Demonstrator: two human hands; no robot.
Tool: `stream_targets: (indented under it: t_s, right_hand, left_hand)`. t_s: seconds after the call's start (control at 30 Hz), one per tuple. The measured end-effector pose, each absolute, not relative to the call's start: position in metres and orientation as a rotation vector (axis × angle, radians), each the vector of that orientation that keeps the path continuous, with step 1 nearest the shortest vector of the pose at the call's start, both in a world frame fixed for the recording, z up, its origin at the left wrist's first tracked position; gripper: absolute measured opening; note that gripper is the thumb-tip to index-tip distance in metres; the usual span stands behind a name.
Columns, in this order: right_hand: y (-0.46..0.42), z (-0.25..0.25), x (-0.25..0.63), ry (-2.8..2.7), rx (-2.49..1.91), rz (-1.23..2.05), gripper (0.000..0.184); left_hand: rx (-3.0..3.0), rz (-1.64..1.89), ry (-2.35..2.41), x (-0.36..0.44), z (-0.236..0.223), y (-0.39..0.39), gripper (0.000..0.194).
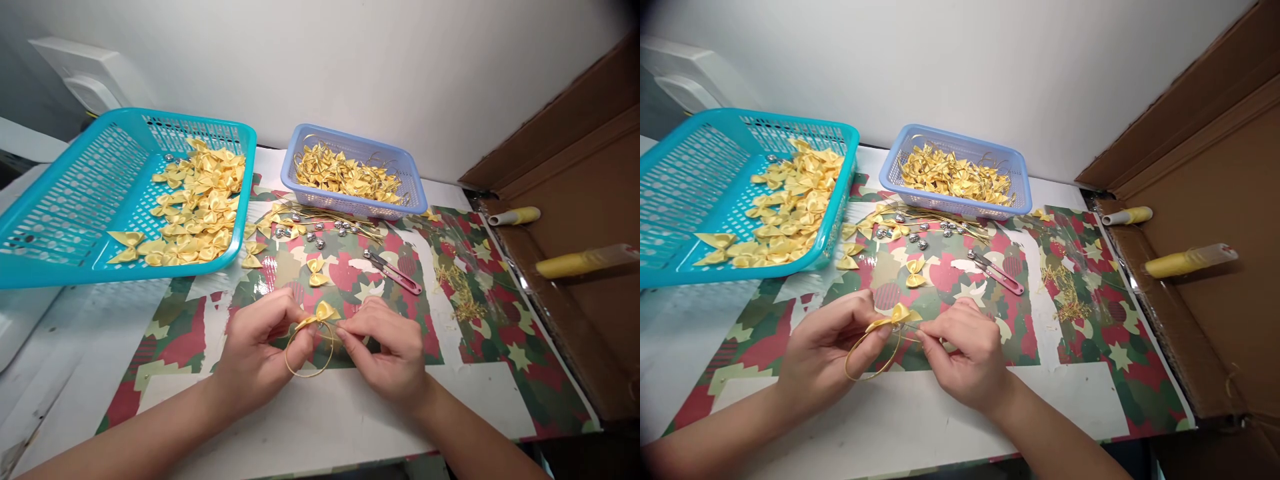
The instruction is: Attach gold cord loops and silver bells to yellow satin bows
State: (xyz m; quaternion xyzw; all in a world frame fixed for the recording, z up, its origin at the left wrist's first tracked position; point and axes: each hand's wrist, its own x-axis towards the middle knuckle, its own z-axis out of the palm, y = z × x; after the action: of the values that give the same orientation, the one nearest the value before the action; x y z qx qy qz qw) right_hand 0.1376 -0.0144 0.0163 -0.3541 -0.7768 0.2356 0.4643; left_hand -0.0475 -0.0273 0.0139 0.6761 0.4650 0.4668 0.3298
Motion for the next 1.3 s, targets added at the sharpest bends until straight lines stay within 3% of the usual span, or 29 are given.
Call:
stream_targets:
  t_s: [0.73, 1.3]
  right_hand:
    - [-0.009, 0.01, 0.139, -1.808, -0.865, 0.826, 0.014]
    - [-0.004, 0.018, 0.148, -2.01, -0.84, 0.63, 0.017]
  left_hand:
    - [0.824, 0.821, 0.991, -0.045, 0.012, -0.019, 0.036]
    - [0.652, 0.755, 0.943, -0.044, 0.016, -0.016, 0.03]
